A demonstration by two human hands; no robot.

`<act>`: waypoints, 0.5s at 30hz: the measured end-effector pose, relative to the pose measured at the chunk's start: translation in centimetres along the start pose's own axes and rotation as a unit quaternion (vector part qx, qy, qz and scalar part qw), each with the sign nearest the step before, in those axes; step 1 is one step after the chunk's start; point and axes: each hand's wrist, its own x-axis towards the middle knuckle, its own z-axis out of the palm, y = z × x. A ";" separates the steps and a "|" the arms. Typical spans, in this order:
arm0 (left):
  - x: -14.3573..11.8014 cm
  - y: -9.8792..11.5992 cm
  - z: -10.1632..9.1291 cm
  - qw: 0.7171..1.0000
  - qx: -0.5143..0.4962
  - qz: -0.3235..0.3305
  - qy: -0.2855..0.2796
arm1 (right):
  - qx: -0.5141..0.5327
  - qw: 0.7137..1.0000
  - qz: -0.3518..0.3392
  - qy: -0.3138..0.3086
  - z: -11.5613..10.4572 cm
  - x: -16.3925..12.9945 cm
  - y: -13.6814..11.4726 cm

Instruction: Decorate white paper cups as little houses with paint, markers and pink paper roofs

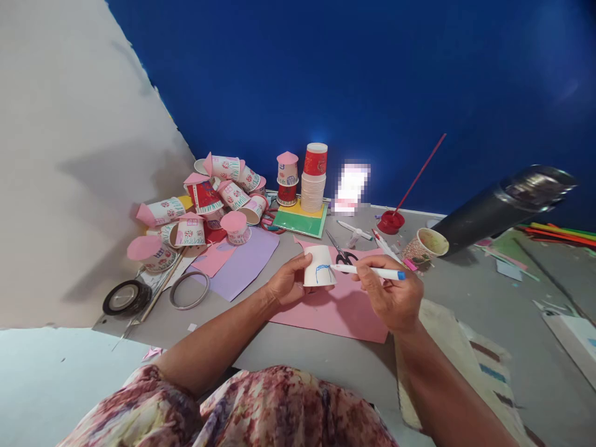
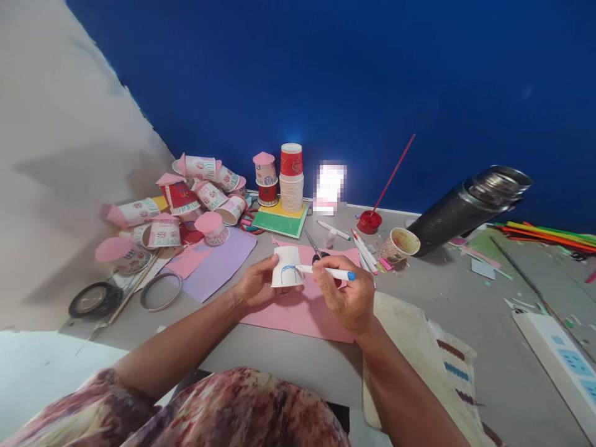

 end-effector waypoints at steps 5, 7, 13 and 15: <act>-0.1 0.2 0.1 1.000 -0.015 -0.015 0.007 | 0.017 1.000 0.012 -0.002 -0.1 -0.1 0.2; -0.1 0.3 0.1 1.000 -0.017 -0.019 0.007 | 0.017 1.000 0.007 -0.009 -0.1 -0.1 0.1; 0.0 0.2 -0.2 1.000 -0.021 -0.022 0.001 | 0.036 0.999 0.008 -0.001 -0.2 0.1 0.1; 0.0 0.2 -0.2 0.999 -0.022 -0.022 -0.008 | 0.037 0.999 0.020 -0.004 -0.2 0.0 0.1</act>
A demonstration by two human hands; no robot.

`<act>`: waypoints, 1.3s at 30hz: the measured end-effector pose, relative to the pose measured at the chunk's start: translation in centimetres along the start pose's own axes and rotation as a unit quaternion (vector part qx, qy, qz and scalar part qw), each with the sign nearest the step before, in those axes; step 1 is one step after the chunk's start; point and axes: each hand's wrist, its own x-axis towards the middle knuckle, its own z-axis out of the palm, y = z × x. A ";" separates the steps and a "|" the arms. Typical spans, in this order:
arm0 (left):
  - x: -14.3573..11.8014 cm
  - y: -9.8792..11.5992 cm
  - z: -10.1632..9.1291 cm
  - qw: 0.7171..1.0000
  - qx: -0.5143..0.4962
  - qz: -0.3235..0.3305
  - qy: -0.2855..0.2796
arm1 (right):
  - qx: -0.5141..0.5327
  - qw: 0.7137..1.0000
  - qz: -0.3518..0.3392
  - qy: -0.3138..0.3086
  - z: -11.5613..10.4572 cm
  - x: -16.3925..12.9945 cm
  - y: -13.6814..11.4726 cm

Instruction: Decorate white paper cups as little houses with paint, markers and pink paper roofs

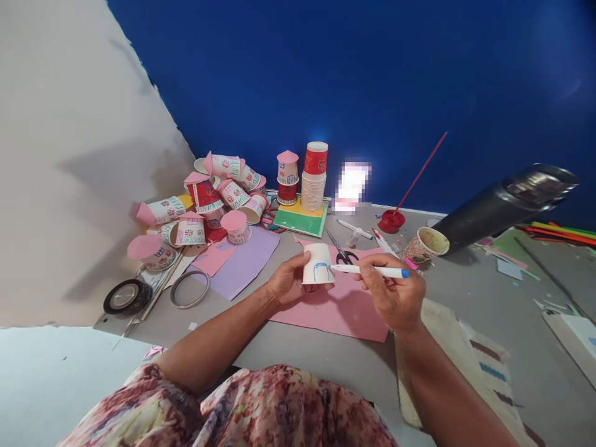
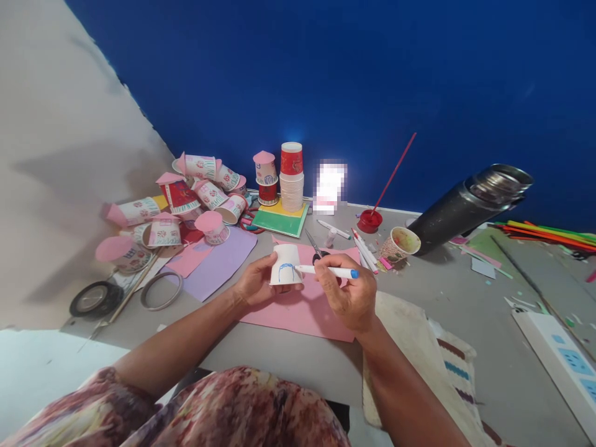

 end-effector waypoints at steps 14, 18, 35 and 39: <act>0.1 -0.1 -0.2 1.000 0.010 0.007 0.003 | 0.017 1.000 -0.015 -0.011 -0.2 0.0 -0.3; 0.1 -0.1 -0.1 1.000 0.006 0.008 0.030 | 0.018 0.999 -0.015 -0.031 -0.3 0.1 -0.3; -0.1 0.0 0.2 0.999 0.036 0.015 0.003 | 0.013 0.999 -0.009 -0.028 -0.3 0.0 -0.4; -0.2 -0.2 0.3 0.998 0.038 0.045 0.000 | 0.029 0.999 0.000 -0.037 0.0 -0.1 -0.5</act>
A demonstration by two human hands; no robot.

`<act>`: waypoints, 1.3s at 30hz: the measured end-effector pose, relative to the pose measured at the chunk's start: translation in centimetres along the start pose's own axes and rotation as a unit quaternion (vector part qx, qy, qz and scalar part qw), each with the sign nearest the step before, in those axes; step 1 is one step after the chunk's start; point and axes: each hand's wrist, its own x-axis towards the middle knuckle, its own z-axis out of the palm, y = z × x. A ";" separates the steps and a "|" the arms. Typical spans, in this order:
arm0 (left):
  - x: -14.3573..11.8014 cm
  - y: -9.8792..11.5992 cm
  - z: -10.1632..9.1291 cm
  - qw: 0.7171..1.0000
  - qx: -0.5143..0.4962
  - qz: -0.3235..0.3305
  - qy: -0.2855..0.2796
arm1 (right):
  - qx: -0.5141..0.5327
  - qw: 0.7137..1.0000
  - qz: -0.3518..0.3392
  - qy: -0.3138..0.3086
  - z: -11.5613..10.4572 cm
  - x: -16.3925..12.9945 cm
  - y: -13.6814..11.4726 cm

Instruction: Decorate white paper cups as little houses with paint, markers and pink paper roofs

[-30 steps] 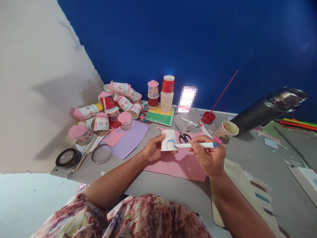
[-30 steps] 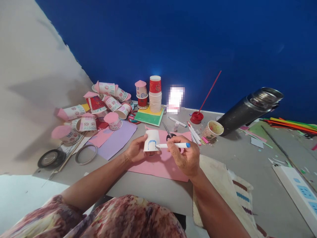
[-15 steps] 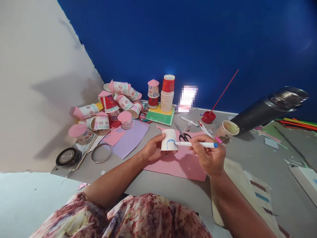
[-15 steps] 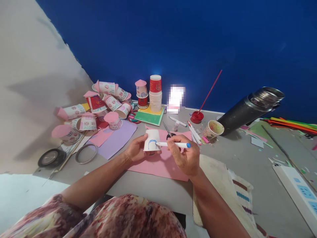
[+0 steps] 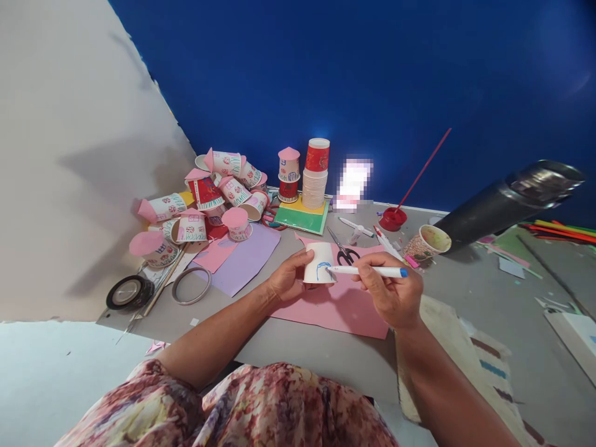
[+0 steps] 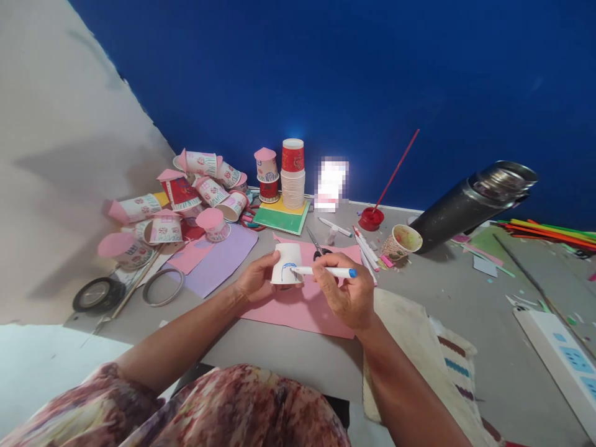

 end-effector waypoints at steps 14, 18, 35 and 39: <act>-0.3 -0.1 0.4 0.997 0.067 0.023 -0.006 | -0.012 0.999 -0.043 -0.024 0.3 0.0 -0.6; -0.4 0.0 0.5 0.997 0.073 0.026 0.003 | -0.017 0.997 -0.060 -0.035 0.3 0.1 -0.6; -0.2 -0.2 0.5 0.998 0.065 0.024 0.010 | -0.022 0.997 -0.054 -0.050 0.1 0.1 -0.5; -0.2 -0.2 0.4 0.998 0.062 0.019 0.007 | -0.026 0.998 -0.038 -0.033 0.1 0.1 -0.3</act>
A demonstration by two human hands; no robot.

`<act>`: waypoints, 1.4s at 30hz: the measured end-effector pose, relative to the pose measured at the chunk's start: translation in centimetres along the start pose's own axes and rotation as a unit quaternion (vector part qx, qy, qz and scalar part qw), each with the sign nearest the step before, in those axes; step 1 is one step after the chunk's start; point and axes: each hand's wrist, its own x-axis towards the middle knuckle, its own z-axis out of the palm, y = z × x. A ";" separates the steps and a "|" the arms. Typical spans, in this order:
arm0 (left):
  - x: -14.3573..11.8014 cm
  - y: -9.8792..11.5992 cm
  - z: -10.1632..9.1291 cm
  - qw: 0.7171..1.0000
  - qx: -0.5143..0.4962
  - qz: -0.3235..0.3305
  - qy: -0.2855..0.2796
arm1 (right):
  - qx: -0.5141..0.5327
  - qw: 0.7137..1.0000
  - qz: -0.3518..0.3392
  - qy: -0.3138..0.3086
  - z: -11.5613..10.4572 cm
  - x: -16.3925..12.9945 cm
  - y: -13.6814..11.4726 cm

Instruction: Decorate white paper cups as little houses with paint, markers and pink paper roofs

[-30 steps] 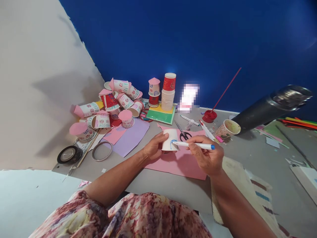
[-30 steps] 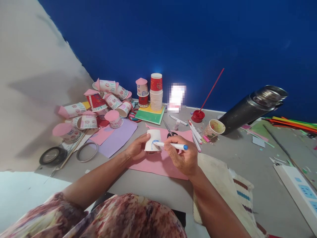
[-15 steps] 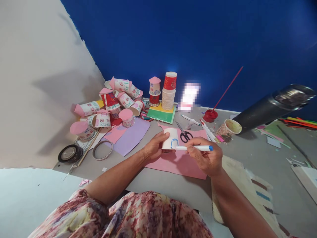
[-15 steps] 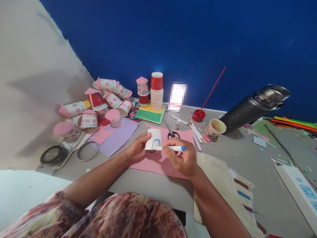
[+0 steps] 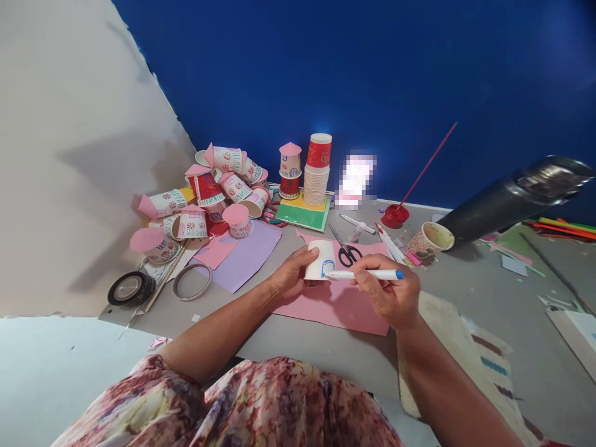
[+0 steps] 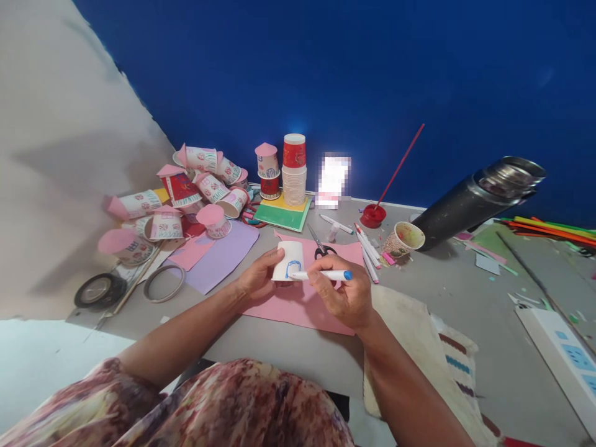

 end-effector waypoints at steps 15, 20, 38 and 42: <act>0.0 0.1 -0.1 1.000 0.002 -0.012 -0.024 | 0.012 0.999 0.020 0.024 -0.2 0.0 0.0; 0.1 0.1 -0.3 1.000 -0.021 -0.017 -0.013 | 0.034 0.999 0.014 -0.004 -0.4 0.0 0.0; 0.3 -0.1 -0.7 0.997 -0.071 -0.025 -0.030 | 0.052 0.998 0.029 -0.002 -0.5 -0.1 0.5; 0.3 -0.1 -0.6 0.998 -0.063 -0.010 -0.020 | 0.046 0.999 0.011 -0.001 -0.4 0.0 0.3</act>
